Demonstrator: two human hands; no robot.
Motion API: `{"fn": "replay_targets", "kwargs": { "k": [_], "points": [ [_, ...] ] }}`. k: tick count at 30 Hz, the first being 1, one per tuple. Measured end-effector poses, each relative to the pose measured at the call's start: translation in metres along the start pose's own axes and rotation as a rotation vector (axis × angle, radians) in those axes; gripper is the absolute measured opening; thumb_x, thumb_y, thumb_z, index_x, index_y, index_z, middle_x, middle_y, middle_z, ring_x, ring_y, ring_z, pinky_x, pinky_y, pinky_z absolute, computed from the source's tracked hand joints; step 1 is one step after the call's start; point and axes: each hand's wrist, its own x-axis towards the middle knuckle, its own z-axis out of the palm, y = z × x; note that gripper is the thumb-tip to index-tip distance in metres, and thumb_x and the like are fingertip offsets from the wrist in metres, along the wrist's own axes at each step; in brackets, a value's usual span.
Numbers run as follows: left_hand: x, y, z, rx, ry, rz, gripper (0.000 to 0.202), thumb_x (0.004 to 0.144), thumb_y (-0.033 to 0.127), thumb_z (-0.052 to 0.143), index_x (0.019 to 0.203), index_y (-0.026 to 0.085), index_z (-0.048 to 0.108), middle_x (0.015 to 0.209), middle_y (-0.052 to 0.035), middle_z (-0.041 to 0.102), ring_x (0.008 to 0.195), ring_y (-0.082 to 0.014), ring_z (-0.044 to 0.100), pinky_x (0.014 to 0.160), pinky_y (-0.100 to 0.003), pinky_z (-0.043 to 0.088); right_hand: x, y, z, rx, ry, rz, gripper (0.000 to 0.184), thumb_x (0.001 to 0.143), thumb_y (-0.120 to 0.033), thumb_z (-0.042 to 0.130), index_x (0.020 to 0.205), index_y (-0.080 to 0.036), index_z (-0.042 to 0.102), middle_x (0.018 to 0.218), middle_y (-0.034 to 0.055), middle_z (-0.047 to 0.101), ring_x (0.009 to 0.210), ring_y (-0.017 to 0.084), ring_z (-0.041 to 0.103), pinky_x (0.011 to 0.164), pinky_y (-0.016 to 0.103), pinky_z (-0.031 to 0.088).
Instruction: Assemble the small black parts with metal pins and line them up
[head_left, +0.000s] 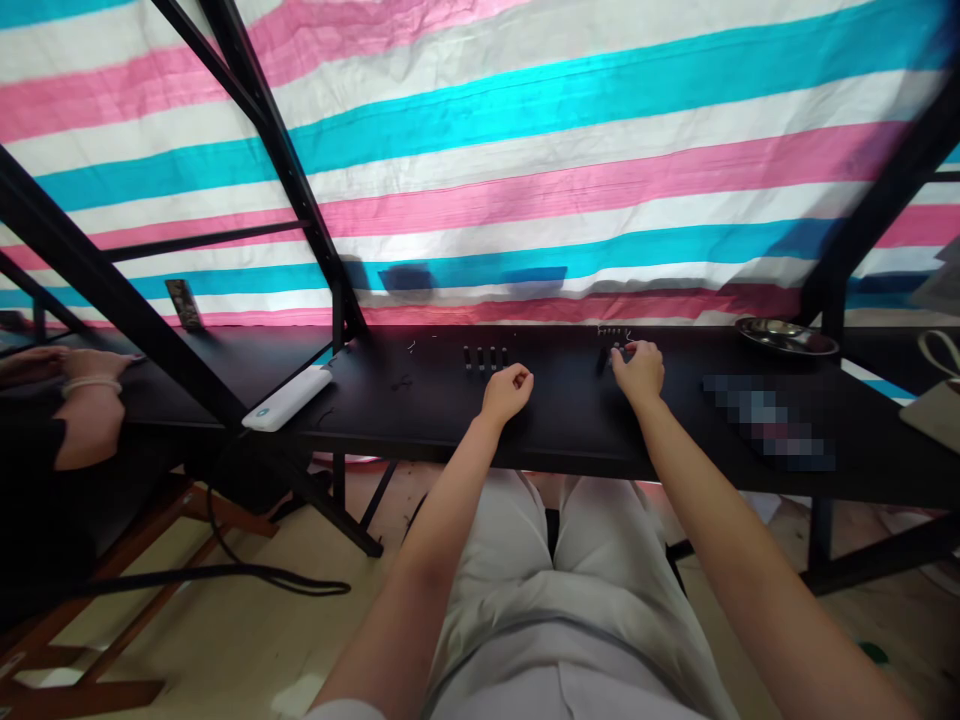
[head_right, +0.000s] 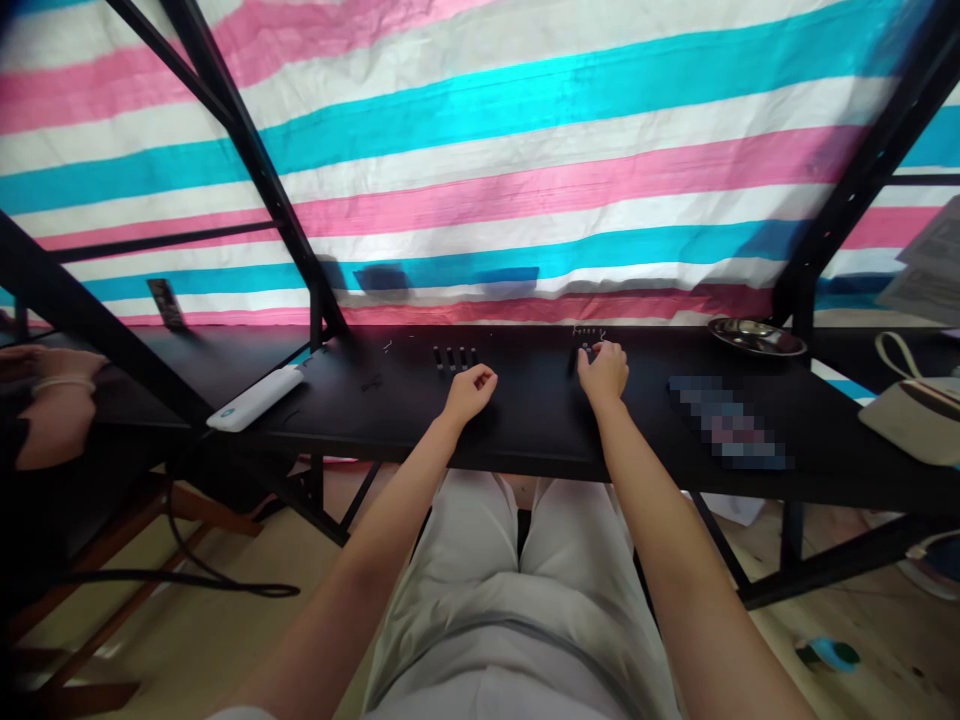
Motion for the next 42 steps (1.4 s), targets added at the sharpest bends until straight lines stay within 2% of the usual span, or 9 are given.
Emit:
{"fn": "replay_targets", "kwargs": {
  "k": [21,27,34,42],
  "points": [
    [-0.002,0.0,0.0,0.013,-0.004,0.001,0.014,0.079,0.025,0.049,0.074,0.018,0.059,0.063,0.0022,0.056,0.058,-0.0083,0.049,0.059,-0.02,0.04,0.003,0.006,0.005,0.027,-0.009,-0.007,0.018,0.076,-0.034,0.047,0.079,-0.018,0.053,0.09,0.0123,0.056,0.084,0.024,0.05,0.073,0.039,0.04],
    [-0.001,0.0,0.001,0.002,0.001,-0.002,0.013,0.078,0.025,0.049,0.074,0.018,0.059,0.064,0.0022,0.056,0.058,-0.0083,0.049,0.059,-0.02,0.04,0.001,0.0,-0.004,0.052,-0.057,0.101,0.016,0.076,-0.033,0.049,0.082,-0.018,0.053,0.076,0.0094,0.06,0.073,0.023,0.054,0.071,0.037,0.04],
    [-0.001,0.001,0.0,0.01,-0.001,-0.015,0.012,0.078,0.024,0.049,0.074,0.018,0.059,0.064,0.002,0.057,0.058,-0.0085,0.05,0.059,-0.02,0.04,-0.007,-0.007,-0.002,0.12,-0.116,-0.14,0.018,0.082,-0.03,0.043,0.09,-0.019,0.054,0.084,0.0108,0.063,0.075,0.022,0.055,0.067,0.032,0.04],
    [-0.001,0.001,0.0,0.017,-0.007,-0.02,0.013,0.078,0.025,0.05,0.075,0.018,0.06,0.064,0.0015,0.058,0.058,-0.0088,0.05,0.059,-0.021,0.04,-0.005,0.0,0.01,0.058,-0.246,-0.213,0.02,0.084,-0.032,0.039,0.086,-0.018,0.054,0.081,0.0118,0.061,0.07,0.022,0.053,0.064,0.033,0.039]
  ]
}}
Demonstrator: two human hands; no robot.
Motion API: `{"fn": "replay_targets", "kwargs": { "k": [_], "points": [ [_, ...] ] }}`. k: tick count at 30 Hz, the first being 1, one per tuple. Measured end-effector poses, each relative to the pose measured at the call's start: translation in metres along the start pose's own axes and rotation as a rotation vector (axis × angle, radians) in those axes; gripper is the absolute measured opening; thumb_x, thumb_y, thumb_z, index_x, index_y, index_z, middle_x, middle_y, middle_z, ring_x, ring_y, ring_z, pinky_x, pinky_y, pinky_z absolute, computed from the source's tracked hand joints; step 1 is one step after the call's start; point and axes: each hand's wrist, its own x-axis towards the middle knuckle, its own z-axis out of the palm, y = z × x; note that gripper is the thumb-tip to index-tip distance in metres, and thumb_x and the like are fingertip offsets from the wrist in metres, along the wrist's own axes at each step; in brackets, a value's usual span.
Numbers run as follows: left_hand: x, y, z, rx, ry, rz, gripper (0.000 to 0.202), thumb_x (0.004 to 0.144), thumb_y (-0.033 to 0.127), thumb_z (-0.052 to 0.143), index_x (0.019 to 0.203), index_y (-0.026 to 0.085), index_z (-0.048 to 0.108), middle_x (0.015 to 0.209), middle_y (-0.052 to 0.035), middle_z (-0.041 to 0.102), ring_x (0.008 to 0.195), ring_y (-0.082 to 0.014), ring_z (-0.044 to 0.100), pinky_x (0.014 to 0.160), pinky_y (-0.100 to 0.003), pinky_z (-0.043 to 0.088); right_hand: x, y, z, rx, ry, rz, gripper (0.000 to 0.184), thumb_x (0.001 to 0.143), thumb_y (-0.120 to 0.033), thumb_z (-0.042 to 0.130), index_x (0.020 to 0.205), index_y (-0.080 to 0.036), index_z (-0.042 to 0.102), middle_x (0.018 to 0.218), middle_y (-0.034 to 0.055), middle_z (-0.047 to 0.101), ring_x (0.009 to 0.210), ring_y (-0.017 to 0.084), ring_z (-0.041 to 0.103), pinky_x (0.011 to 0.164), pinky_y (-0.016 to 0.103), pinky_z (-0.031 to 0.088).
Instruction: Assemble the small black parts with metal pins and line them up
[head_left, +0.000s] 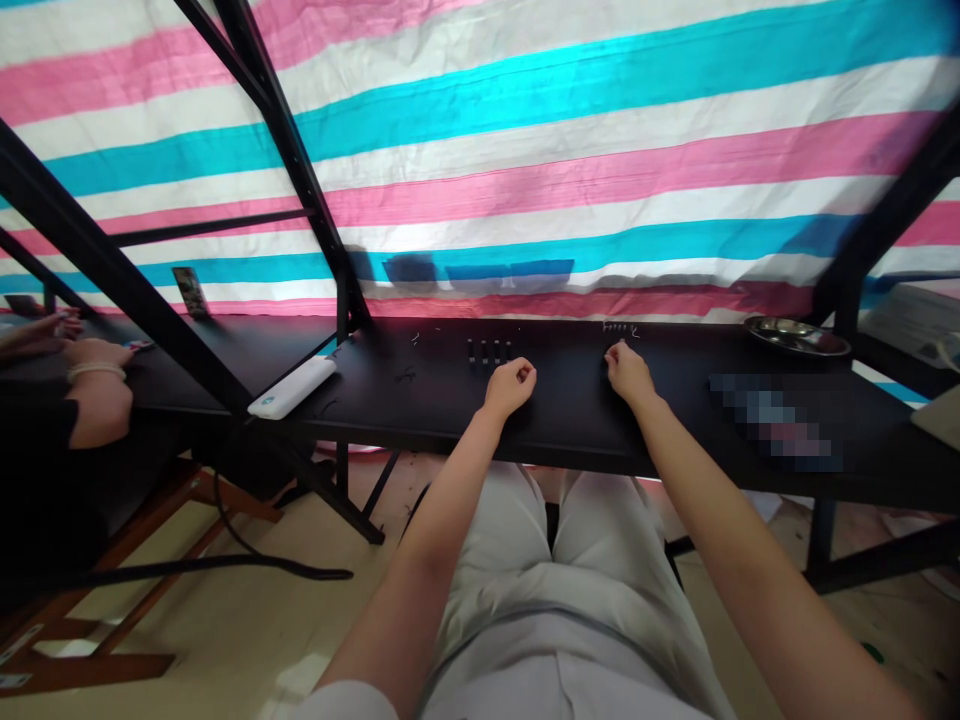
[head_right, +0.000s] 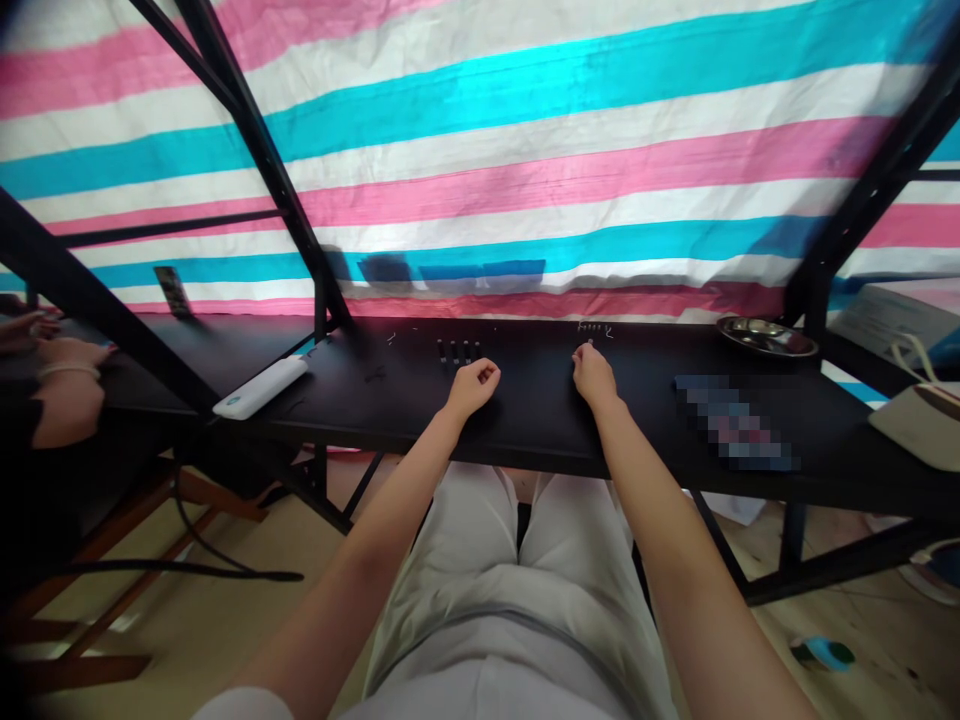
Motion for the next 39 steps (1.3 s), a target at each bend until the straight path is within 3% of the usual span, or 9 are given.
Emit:
{"fn": "replay_targets", "kwargs": {
  "k": [2,8,15,29,35,39],
  "points": [
    [0.0,0.0,0.0,-0.005,0.003,0.001,0.013,0.078,0.025,0.05,0.075,0.018,0.06,0.064,0.0016,0.058,0.058,-0.0088,0.05,0.059,-0.021,0.04,0.001,0.0,0.001,-0.002,-0.005,-0.001,0.019,0.084,-0.03,0.039,0.086,-0.018,0.053,0.083,0.0124,0.061,0.071,0.022,0.053,0.065,0.033,0.039],
    [-0.001,0.0,0.0,-0.01,0.002,0.008,0.013,0.078,0.024,0.049,0.074,0.018,0.059,0.063,0.0018,0.057,0.057,-0.0086,0.049,0.058,-0.021,0.039,0.001,-0.003,-0.001,0.055,0.14,0.009,0.024,0.086,-0.029,0.035,0.099,-0.016,0.051,0.093,0.0142,0.06,0.081,0.023,0.054,0.073,0.035,0.04],
    [0.0,0.0,0.0,0.0,0.001,-0.005,0.013,0.078,0.024,0.049,0.074,0.018,0.06,0.064,0.0017,0.058,0.057,-0.0087,0.05,0.058,-0.021,0.04,0.001,0.001,0.002,0.013,0.052,0.016,0.02,0.082,-0.027,0.04,0.094,-0.016,0.053,0.092,0.0137,0.06,0.078,0.022,0.054,0.069,0.034,0.041],
    [-0.001,-0.003,0.001,-0.004,0.001,0.012,0.014,0.079,0.025,0.05,0.074,0.017,0.06,0.064,0.0011,0.058,0.058,-0.0088,0.05,0.058,-0.021,0.039,-0.001,-0.003,-0.001,-0.007,0.046,0.02,0.005,0.077,-0.024,0.047,0.081,-0.021,0.045,0.077,0.0076,0.058,0.068,0.02,0.051,0.062,0.031,0.037],
    [-0.001,-0.003,0.002,0.001,-0.012,0.024,0.015,0.079,0.025,0.051,0.084,0.018,0.063,0.065,0.0014,0.059,0.058,-0.0089,0.05,0.06,-0.021,0.041,-0.011,-0.025,-0.003,0.063,0.019,-0.166,0.006,0.079,-0.027,0.046,0.08,-0.021,0.047,0.072,0.004,0.056,0.065,0.017,0.05,0.06,0.028,0.036],
    [-0.001,-0.002,0.002,-0.021,-0.078,0.09,0.038,0.078,0.024,0.056,0.116,0.022,0.057,0.08,0.002,0.064,0.06,-0.0077,0.05,0.067,-0.021,0.045,-0.021,-0.051,0.001,0.039,0.013,-0.426,0.012,0.084,-0.026,0.041,0.08,-0.019,0.05,0.072,0.0042,0.055,0.064,0.016,0.05,0.061,0.026,0.036]
  ]
}}
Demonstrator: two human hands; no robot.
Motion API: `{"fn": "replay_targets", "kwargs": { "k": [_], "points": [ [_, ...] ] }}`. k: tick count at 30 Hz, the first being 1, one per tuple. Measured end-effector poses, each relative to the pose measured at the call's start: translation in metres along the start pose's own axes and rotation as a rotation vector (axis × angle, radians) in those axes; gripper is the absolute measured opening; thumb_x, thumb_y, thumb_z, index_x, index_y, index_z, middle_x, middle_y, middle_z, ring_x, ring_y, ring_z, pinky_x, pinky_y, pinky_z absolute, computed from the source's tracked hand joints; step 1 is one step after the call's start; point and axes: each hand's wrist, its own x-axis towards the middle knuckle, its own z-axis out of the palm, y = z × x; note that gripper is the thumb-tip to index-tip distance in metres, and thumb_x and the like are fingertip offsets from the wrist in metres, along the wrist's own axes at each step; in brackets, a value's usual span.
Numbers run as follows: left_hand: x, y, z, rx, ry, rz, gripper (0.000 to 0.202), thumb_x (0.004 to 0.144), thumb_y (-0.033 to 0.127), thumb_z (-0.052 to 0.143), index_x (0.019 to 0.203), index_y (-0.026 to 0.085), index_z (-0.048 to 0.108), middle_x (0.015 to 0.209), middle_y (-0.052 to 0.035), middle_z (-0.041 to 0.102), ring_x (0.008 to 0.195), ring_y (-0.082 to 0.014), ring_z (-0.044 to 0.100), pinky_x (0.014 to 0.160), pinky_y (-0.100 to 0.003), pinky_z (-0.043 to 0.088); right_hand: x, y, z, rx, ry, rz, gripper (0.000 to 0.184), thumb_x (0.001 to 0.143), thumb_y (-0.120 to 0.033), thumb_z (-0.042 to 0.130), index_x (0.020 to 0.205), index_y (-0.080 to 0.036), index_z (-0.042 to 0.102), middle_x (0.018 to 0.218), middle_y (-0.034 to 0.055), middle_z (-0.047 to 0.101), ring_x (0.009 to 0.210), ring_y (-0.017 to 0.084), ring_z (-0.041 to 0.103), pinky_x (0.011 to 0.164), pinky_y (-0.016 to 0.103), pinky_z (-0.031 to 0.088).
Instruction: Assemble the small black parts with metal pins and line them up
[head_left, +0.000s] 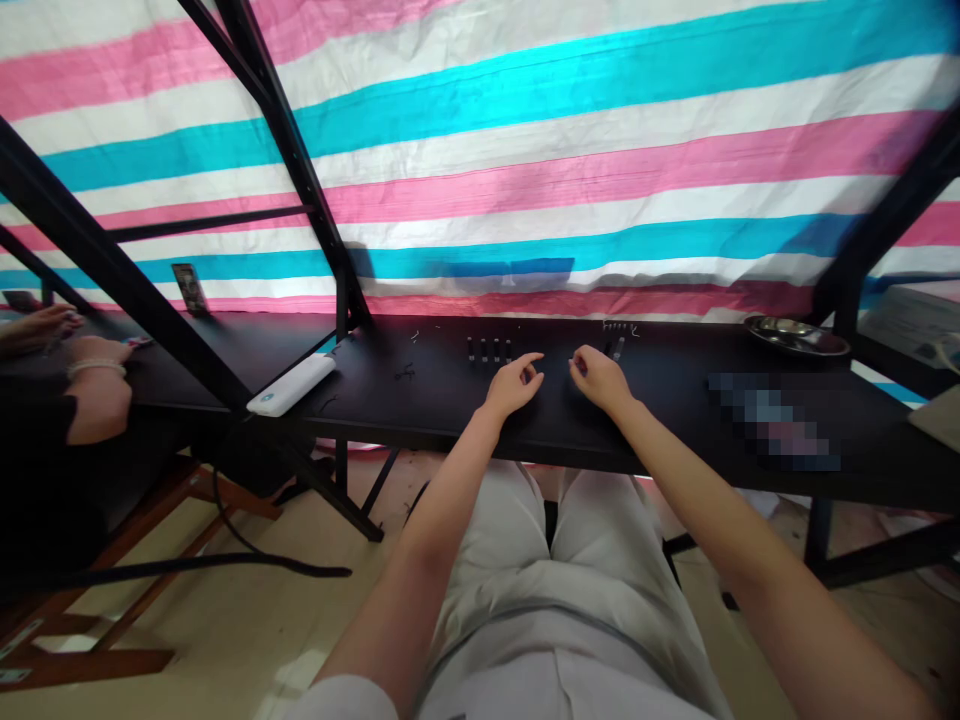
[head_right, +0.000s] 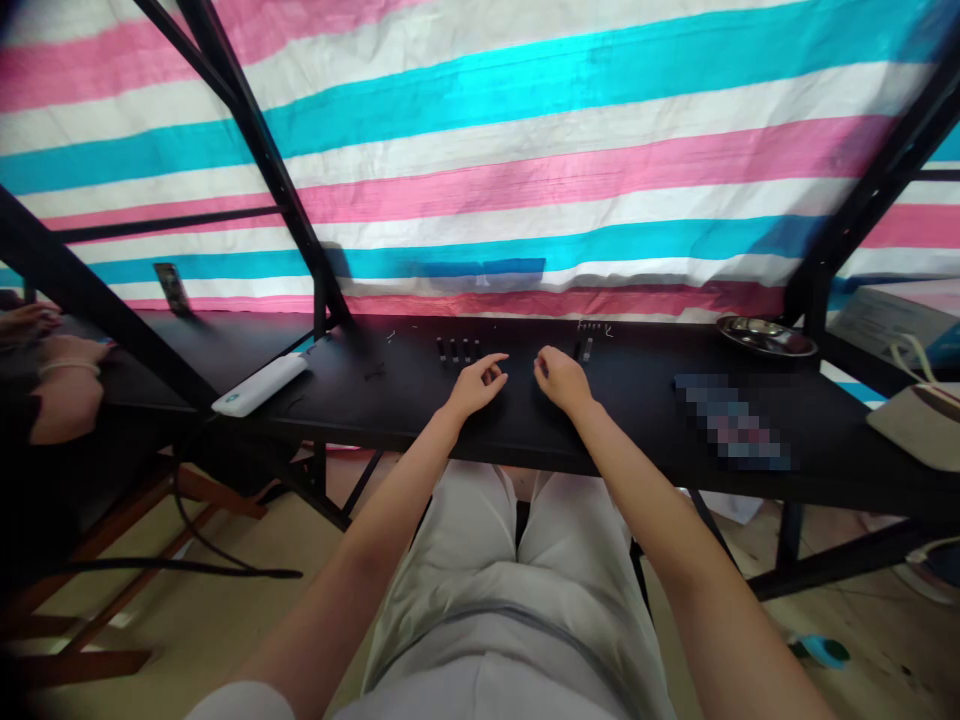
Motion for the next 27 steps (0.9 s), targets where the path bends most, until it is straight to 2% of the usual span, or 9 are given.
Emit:
{"fn": "replay_targets", "kwargs": {
  "k": [3,5,8,12,21,27],
  "points": [
    [0.0,0.0,0.001,-0.048,-0.091,0.087,0.054,0.077,0.021,0.057,0.13,0.026,0.047,0.101,0.001,0.065,0.066,-0.0074,0.054,0.075,-0.023,0.047,0.001,-0.014,0.005,-0.064,-0.01,-0.201,0.017,0.087,-0.023,0.037,0.081,-0.018,0.052,0.073,0.0057,0.056,0.067,0.016,0.05,0.063,0.027,0.036],
    [0.0,-0.002,0.002,-0.07,-0.123,0.117,0.05,0.078,0.019,0.055,0.128,0.025,0.049,0.107,-0.0004,0.065,0.073,-0.009,0.057,0.08,-0.025,0.047,0.001,-0.018,0.007,-0.095,-0.035,-0.301,0.019,0.088,-0.021,0.035,0.083,-0.017,0.053,0.075,0.0068,0.057,0.069,0.017,0.051,0.065,0.028,0.036],
    [0.001,-0.005,0.005,-0.082,-0.113,0.127,0.042,0.078,0.016,0.054,0.119,0.021,0.058,0.109,-0.0037,0.065,0.084,-0.0131,0.061,0.086,-0.028,0.047,0.0,-0.02,0.008,-0.134,-0.072,-0.377,0.022,0.09,-0.02,0.034,0.087,-0.015,0.055,0.077,0.0079,0.058,0.071,0.018,0.051,0.065,0.028,0.036],
    [0.002,-0.006,0.006,-0.095,-0.079,0.121,0.035,0.077,0.015,0.055,0.111,0.018,0.062,0.104,-0.0055,0.067,0.086,-0.0151,0.062,0.086,-0.03,0.048,0.0,-0.021,0.008,-0.157,-0.1,-0.422,0.025,0.091,-0.02,0.032,0.089,-0.014,0.056,0.077,0.0082,0.06,0.071,0.018,0.051,0.065,0.029,0.036],
    [0.002,-0.005,0.005,-0.059,-0.085,0.092,0.027,0.074,0.012,0.056,0.099,0.018,0.063,0.088,-0.0011,0.067,0.08,-0.0129,0.062,0.081,-0.026,0.048,-0.001,-0.022,0.009,-0.134,-0.164,-0.428,0.027,0.093,-0.022,0.031,0.094,-0.014,0.057,0.082,0.0085,0.062,0.074,0.017,0.054,0.065,0.028,0.039],
    [0.003,-0.007,0.005,0.001,-0.028,0.049,0.019,0.075,0.016,0.058,0.092,0.02,0.063,0.084,0.0006,0.067,0.078,-0.0126,0.062,0.077,-0.025,0.048,-0.002,-0.025,0.008,-0.072,-0.166,-0.426,0.028,0.092,-0.024,0.032,0.103,-0.014,0.055,0.085,0.0087,0.062,0.076,0.018,0.055,0.066,0.029,0.042]
  ]
}}
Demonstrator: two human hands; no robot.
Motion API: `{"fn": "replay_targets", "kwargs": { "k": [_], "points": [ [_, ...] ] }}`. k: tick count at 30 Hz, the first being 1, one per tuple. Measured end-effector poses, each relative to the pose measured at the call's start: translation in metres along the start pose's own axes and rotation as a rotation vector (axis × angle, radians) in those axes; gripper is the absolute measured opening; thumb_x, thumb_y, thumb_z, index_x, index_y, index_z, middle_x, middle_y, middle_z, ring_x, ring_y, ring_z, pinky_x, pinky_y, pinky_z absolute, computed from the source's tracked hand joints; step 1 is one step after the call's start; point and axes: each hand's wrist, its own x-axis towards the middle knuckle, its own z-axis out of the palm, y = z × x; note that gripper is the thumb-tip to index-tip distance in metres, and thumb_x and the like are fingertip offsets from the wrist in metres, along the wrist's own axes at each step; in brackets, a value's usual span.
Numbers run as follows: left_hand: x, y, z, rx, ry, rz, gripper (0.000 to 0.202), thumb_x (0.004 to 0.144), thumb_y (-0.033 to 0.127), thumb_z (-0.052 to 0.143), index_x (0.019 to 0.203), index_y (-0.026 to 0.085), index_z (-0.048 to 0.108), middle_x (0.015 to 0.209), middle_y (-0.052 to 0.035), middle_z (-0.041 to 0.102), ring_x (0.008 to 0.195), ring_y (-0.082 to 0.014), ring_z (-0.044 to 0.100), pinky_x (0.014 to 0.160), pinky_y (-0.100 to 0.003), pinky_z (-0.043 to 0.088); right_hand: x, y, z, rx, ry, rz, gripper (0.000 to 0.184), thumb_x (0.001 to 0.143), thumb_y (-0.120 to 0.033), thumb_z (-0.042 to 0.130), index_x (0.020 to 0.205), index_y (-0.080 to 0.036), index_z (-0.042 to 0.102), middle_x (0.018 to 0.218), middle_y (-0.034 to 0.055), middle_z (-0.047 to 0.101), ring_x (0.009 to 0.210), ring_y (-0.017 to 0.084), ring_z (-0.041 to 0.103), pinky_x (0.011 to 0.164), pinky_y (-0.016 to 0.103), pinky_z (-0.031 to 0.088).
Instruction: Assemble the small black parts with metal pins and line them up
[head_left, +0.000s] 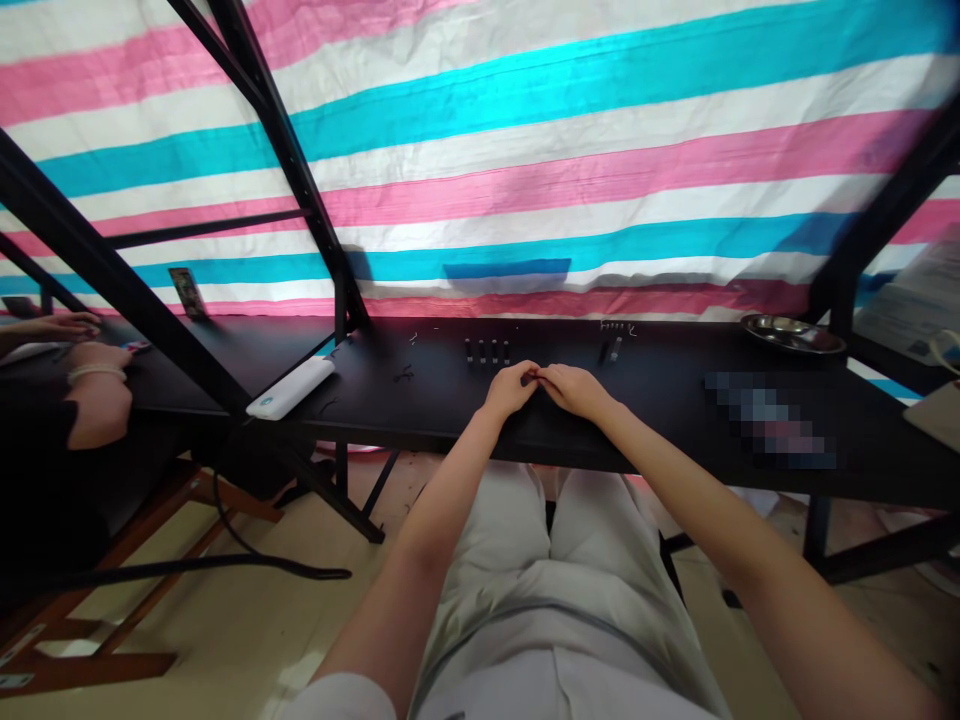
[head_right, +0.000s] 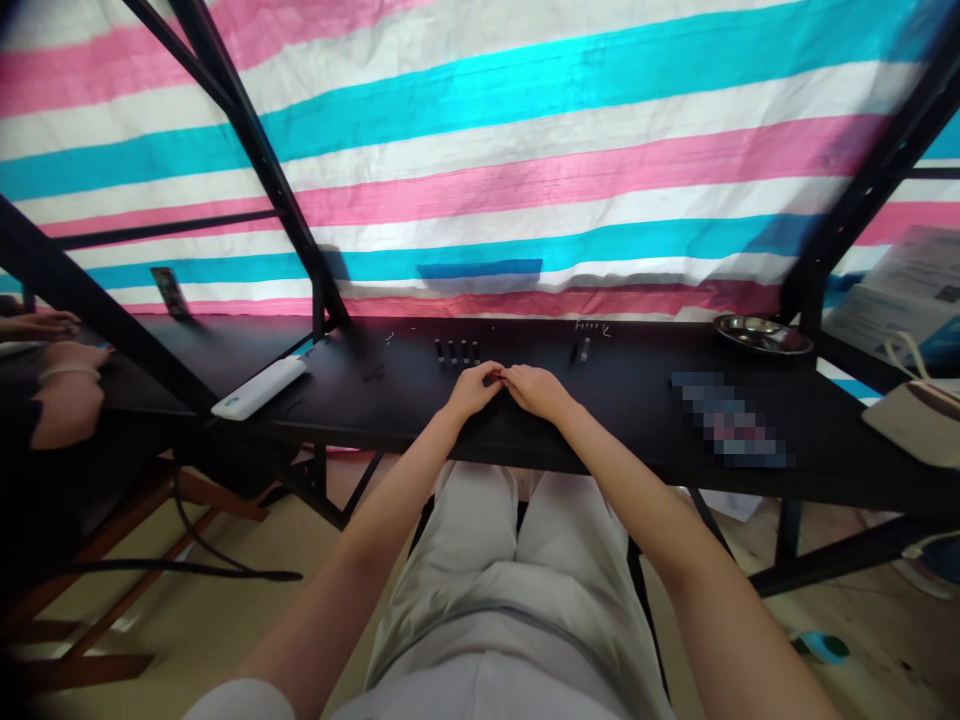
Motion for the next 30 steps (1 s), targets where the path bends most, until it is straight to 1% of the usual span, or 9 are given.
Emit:
{"fn": "replay_targets", "kwargs": {
  "k": [3,5,7,9,12,14,16,20,30],
  "points": [
    [0.001,0.001,0.0,-0.017,0.059,-0.029,0.015,0.076,0.022,0.06,0.091,0.019,0.063,0.081,0.0,0.067,0.076,-0.0122,0.061,0.074,-0.024,0.048,-0.001,0.001,-0.001,0.09,0.067,0.048,0.027,0.09,-0.022,0.034,0.106,-0.014,0.054,0.089,0.0097,0.06,0.081,0.019,0.055,0.071,0.03,0.044],
    [0.002,0.002,-0.001,-0.027,0.107,-0.045,0.015,0.077,0.026,0.061,0.089,0.019,0.064,0.081,-0.0007,0.067,0.073,-0.0119,0.06,0.073,-0.024,0.047,-0.001,0.003,-0.003,0.139,0.127,0.102,0.026,0.088,-0.02,0.034,0.103,-0.015,0.054,0.088,0.0101,0.058,0.082,0.02,0.054,0.074,0.032,0.045],
    [0.002,0.004,-0.002,-0.022,0.158,-0.051,0.016,0.077,0.029,0.062,0.088,0.018,0.065,0.08,-0.0012,0.067,0.071,-0.0117,0.059,0.071,-0.024,0.047,0.0,0.005,-0.005,0.16,0.165,0.153,0.027,0.089,-0.02,0.031,0.099,-0.015,0.056,0.086,0.0105,0.057,0.083,0.02,0.054,0.077,0.034,0.045],
    [0.003,0.006,-0.004,-0.017,0.207,-0.045,0.016,0.077,0.031,0.063,0.087,0.018,0.066,0.079,-0.0015,0.066,0.07,-0.0115,0.058,0.069,-0.024,0.046,0.0,0.006,-0.007,0.145,0.173,0.204,0.032,0.091,-0.022,0.027,0.103,-0.015,0.056,0.089,0.0114,0.057,0.085,0.021,0.054,0.079,0.035,0.045],
    [0.003,0.007,-0.006,-0.032,0.283,-0.033,0.017,0.077,0.031,0.064,0.085,0.017,0.067,0.077,-0.0022,0.066,0.067,-0.0113,0.056,0.067,-0.024,0.046,0.0,0.006,-0.009,0.05,0.132,0.34,0.04,0.093,-0.028,0.025,0.117,-0.014,0.054,0.097,0.0121,0.059,0.087,0.021,0.056,0.075,0.032,0.045],
    [0.004,0.007,-0.006,-0.051,0.321,-0.031,0.017,0.076,0.031,0.064,0.085,0.017,0.068,0.077,-0.0027,0.066,0.065,-0.0111,0.055,0.067,-0.024,0.046,0.0,0.005,-0.01,-0.04,0.063,0.45,0.044,0.094,-0.033,0.026,0.128,-0.017,0.049,0.099,0.0109,0.06,0.081,0.02,0.058,0.066,0.029,0.044],
    [0.004,0.008,-0.007,-0.063,0.335,-0.021,0.017,0.076,0.031,0.064,0.085,0.017,0.069,0.077,-0.003,0.067,0.065,-0.0112,0.055,0.067,-0.025,0.046,-0.002,0.004,-0.01,-0.114,-0.013,0.515,0.046,0.094,-0.038,0.027,0.135,-0.023,0.044,0.1,0.009,0.06,0.072,0.018,0.059,0.059,0.027,0.041],
    [0.003,0.01,-0.007,-0.07,0.329,-0.004,0.016,0.076,0.031,0.064,0.085,0.018,0.07,0.076,-0.0029,0.067,0.066,-0.0115,0.056,0.068,-0.025,0.046,-0.004,0.007,-0.007,-0.164,-0.082,0.51,0.046,0.094,-0.041,0.029,0.138,-0.03,0.039,0.099,0.0068,0.061,0.065,0.016,0.058,0.053,0.026,0.037],
    [0.003,0.012,-0.007,-0.089,0.303,-0.017,0.018,0.076,0.032,0.064,0.085,0.018,0.07,0.074,-0.0022,0.065,0.067,-0.0114,0.056,0.068,-0.025,0.046,-0.005,0.012,-0.002,-0.118,-0.081,0.429,0.047,0.094,-0.038,0.031,0.133,-0.018,0.047,0.098,0.0111,0.063,0.073,0.019,0.06,0.058,0.027,0.041]
  ]
}}
